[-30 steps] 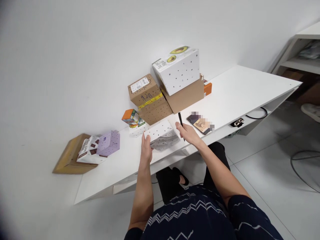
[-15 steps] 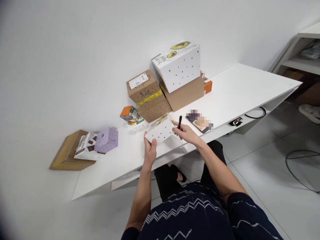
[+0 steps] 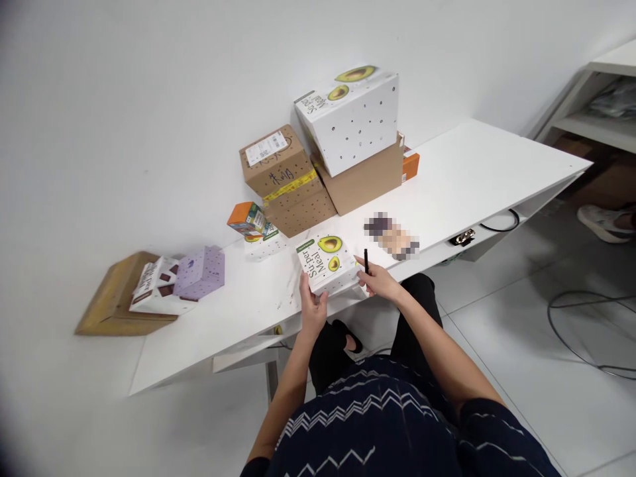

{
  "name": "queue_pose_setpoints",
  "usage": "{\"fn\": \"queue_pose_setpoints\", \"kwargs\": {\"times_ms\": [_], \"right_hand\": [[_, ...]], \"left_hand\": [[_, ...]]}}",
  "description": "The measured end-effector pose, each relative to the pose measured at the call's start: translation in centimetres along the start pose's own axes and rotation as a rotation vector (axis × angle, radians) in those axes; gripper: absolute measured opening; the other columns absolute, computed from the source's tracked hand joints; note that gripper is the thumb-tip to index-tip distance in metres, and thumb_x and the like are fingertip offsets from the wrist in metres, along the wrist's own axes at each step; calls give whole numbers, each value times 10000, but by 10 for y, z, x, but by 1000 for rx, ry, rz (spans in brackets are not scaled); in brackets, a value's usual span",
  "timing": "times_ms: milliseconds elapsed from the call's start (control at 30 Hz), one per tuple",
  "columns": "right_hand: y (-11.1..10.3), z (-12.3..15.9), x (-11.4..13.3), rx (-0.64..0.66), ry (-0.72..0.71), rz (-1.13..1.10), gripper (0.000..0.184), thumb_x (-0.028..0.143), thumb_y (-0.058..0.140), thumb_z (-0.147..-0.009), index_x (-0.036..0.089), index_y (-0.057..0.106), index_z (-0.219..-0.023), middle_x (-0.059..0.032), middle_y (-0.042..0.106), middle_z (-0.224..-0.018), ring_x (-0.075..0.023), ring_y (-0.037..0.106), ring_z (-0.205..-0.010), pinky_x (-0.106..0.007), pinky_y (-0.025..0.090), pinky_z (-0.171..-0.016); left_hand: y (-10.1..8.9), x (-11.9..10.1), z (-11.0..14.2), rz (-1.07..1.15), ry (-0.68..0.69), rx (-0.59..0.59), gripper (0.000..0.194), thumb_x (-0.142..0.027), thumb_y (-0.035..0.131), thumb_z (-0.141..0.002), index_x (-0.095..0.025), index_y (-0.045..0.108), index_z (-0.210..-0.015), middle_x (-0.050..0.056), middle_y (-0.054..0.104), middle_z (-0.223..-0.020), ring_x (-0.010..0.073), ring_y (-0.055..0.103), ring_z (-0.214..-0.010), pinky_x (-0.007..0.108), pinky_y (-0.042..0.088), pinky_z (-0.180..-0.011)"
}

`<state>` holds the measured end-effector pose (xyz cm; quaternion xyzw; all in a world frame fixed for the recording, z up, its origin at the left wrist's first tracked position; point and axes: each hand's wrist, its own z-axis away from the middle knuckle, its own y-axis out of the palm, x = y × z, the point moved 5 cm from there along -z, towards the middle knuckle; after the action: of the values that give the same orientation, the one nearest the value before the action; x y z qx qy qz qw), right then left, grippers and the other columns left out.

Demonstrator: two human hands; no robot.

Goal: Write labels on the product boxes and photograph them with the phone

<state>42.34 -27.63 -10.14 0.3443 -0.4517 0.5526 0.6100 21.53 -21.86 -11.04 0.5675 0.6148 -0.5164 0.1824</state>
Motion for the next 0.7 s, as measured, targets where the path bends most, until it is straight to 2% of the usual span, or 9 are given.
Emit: {"fn": "queue_pose_setpoints", "kwargs": {"times_ms": [100, 200, 333, 400, 533, 700], "right_hand": [[-4, 2, -7, -34, 8, 174, 532, 321, 471, -898, 242, 410, -1421, 25, 555, -677, -66, 460, -437, -172, 410, -397], [-5, 3, -6, -70, -16, 313, 475, 312, 462, -896, 196, 483, -1356, 13, 600, -664, -86, 486, -445, -192, 402, -435], [-2, 4, 5, -177, -87, 610, 309, 258, 521, -850, 155, 646, -1112, -61, 689, -768, -174, 613, -685, -232, 409, -593], [-1, 4, 9, -224, -75, 764, 290, 291, 530, -852, 174, 664, -1081, -90, 710, -858, -219, 633, -772, -252, 381, -601], [-1, 2, 14, -215, -57, 886, 286, 328, 536, -866, 228, 668, -1099, -88, 722, -936, -240, 647, -836, -258, 334, -581], [-2, -1, 18, -171, -125, 987, 209, 322, 535, -888, 206, 697, -950, -82, 719, -917, -214, 645, -833, -256, 312, -577]], "left_hand": [[-1, 3, 6, -87, 27, -16, 598, -347, 502, -913, -256, 262, -1453, 142, 234, -1527, 261, 229, -1429, 459, 297, -1136], [-3, 3, 7, -117, 29, -20, 558, -333, 513, -908, -260, 315, -1425, 145, 259, -1512, 267, 296, -1400, 446, 364, -1097], [-6, 6, 6, -94, -15, -1, 532, -340, 536, -896, -250, 365, -1391, 149, 278, -1501, 270, 333, -1381, 402, 446, -1028], [-7, 7, 6, -68, -34, 9, 526, -339, 546, -890, -242, 377, -1379, 154, 286, -1495, 268, 358, -1366, 375, 487, -976], [-9, 6, 5, -55, -55, 20, 511, -340, 567, -877, -231, 411, -1351, 168, 307, -1482, 270, 443, -1297, 324, 549, -835], [-10, 6, 4, -44, -41, 17, 485, -332, 578, -868, -216, 439, -1318, 179, 336, -1463, 262, 499, -1236, 304, 561, -768]]}}
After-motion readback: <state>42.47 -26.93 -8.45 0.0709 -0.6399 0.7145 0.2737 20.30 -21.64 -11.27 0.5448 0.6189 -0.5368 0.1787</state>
